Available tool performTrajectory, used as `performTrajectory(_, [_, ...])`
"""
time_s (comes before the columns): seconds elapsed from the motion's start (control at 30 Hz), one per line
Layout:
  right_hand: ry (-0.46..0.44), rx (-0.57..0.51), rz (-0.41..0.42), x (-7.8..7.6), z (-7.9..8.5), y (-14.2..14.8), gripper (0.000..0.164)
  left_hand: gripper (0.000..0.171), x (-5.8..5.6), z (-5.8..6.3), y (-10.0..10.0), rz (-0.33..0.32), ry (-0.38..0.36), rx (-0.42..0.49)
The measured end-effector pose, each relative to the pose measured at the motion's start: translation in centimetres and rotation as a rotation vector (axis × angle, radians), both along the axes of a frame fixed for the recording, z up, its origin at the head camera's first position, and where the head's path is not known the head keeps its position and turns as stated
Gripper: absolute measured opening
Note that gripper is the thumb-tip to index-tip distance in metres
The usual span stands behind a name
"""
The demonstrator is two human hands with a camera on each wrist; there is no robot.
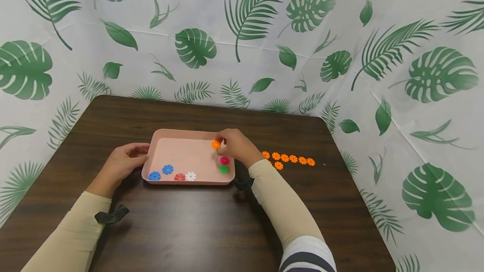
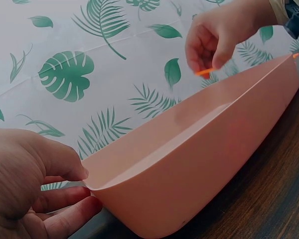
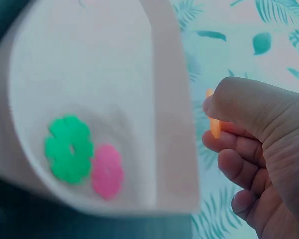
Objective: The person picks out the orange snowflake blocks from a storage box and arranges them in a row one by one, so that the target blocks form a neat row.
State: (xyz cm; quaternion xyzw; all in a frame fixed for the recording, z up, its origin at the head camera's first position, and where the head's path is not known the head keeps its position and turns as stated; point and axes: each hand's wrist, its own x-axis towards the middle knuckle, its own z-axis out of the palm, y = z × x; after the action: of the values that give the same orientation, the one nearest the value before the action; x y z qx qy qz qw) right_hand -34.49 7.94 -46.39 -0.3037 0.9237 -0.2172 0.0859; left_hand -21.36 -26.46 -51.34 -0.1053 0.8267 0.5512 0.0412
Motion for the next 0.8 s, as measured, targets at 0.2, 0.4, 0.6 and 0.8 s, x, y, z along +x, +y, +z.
performTrajectory(0.2, [0.028,-0.024,-0.078,-0.4,1.6,3.3,0.030,0.050,0.0,0.2,0.1,0.001,-0.003,-0.006])
performTrajectory(0.4, [0.037,-0.048,-0.166,-0.4,3.2,7.4,0.029,0.051,0.0,0.1,0.2,0.001,0.002,-0.019])
performTrajectory(0.6, [0.038,-0.060,-0.222,-0.2,3.3,12.1,0.030,0.051,0.0,0.2,0.3,0.001,0.000,-0.019])
performTrajectory(0.8, [0.026,-0.032,-0.305,0.6,2.8,16.5,0.032,0.050,-0.1,0.2,0.2,0.006,-0.014,-0.026])
